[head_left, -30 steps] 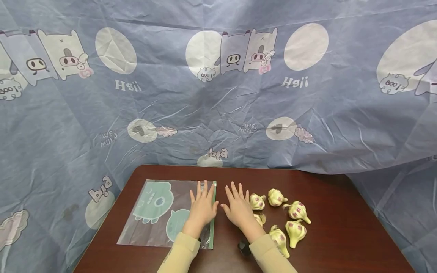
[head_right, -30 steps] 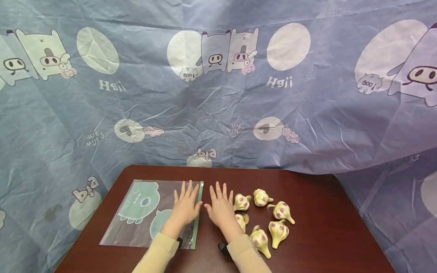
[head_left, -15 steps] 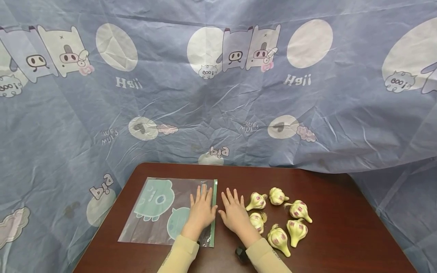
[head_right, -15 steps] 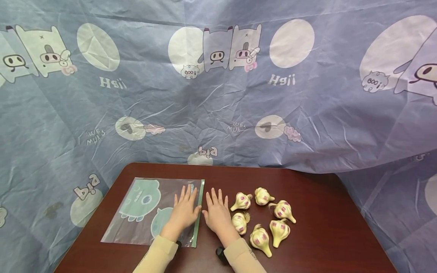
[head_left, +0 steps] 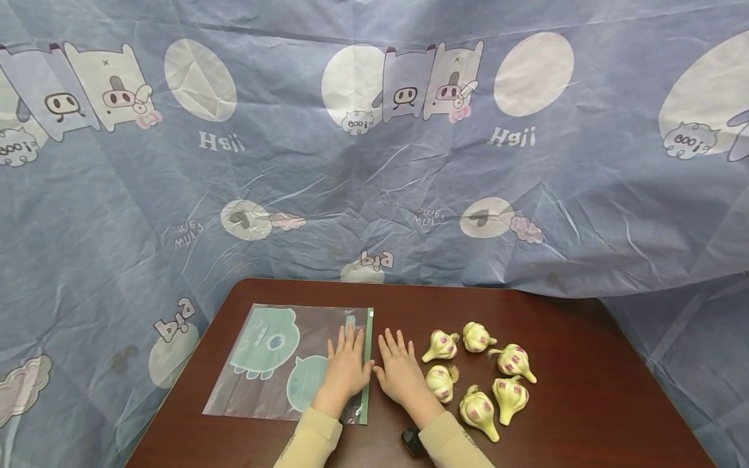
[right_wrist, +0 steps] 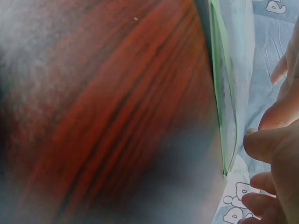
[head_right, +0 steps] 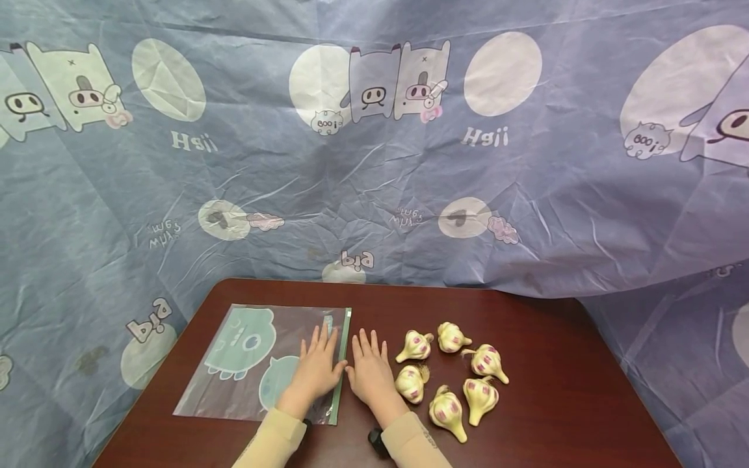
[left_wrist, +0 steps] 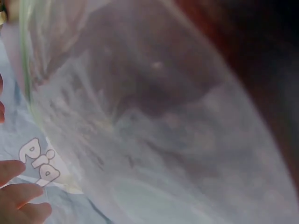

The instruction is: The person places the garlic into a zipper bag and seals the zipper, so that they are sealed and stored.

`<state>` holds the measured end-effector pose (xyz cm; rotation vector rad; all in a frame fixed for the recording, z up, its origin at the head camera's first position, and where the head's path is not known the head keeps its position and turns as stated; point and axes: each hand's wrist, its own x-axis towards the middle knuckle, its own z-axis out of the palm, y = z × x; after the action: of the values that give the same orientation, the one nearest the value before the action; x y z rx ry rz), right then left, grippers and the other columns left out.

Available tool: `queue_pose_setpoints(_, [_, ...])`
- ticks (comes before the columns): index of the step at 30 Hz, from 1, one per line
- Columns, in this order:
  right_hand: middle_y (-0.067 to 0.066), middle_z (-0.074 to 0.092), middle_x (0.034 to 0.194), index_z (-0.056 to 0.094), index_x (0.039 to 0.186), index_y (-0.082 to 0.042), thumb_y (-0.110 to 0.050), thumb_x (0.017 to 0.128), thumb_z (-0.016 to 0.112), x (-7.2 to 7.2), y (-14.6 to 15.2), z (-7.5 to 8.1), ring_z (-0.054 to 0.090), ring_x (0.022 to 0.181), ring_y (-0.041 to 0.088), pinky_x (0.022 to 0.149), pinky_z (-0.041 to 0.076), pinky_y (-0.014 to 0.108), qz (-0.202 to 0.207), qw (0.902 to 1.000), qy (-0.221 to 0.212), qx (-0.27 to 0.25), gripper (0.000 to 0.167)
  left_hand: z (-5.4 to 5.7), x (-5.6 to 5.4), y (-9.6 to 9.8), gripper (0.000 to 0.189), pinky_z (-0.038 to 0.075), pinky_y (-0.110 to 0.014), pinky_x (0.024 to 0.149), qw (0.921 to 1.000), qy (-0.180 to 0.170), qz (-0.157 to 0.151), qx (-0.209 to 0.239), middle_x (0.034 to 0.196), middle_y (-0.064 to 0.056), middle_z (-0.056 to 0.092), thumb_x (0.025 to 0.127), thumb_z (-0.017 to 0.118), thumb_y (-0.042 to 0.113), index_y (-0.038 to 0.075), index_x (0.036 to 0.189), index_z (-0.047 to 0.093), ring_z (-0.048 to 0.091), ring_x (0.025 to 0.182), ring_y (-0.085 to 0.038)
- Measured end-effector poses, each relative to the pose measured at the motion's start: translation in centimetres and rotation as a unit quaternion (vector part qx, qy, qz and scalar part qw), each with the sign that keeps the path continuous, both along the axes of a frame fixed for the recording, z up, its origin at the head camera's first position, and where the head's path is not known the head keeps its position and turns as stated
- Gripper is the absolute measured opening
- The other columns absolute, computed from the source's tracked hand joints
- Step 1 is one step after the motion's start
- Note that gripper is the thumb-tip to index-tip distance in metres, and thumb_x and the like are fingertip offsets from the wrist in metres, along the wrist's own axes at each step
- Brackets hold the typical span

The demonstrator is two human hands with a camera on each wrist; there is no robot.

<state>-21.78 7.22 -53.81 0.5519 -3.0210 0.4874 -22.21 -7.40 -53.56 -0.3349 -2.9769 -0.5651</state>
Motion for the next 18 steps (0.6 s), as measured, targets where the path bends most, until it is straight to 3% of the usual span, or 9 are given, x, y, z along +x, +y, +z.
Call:
queue_pose_setpoints(9, [0.023,0.035,0.156,0.042,0.145,0.005,-0.019,0.096,0.061,0.22,-0.19,-0.50,0.027,0.146,0.043,0.115,0.027,0.059,0.012,0.9999,0.002,0.000,0.058,-0.65,0.02,0.41,0.066,0.028,-0.061,0.114,0.9998,-0.015,-0.001,0.013,0.153,-0.032,0.032,0.093,0.065,0.028,-0.009,0.143,0.042,0.028,0.145,-0.045])
queue_pose_setpoints(18, [0.021,0.034,0.157,0.041,0.146,0.004,-0.011,0.096,0.057,0.52,-0.46,-0.76,0.028,0.146,0.041,0.116,0.027,0.057,0.023,0.9995,-0.009,0.022,0.055,-0.91,0.32,0.66,0.071,0.029,-0.059,0.114,0.9995,-0.027,0.013,0.006,0.151,-0.032,0.036,0.089,0.071,0.030,-0.009,0.142,0.044,0.030,0.144,-0.045])
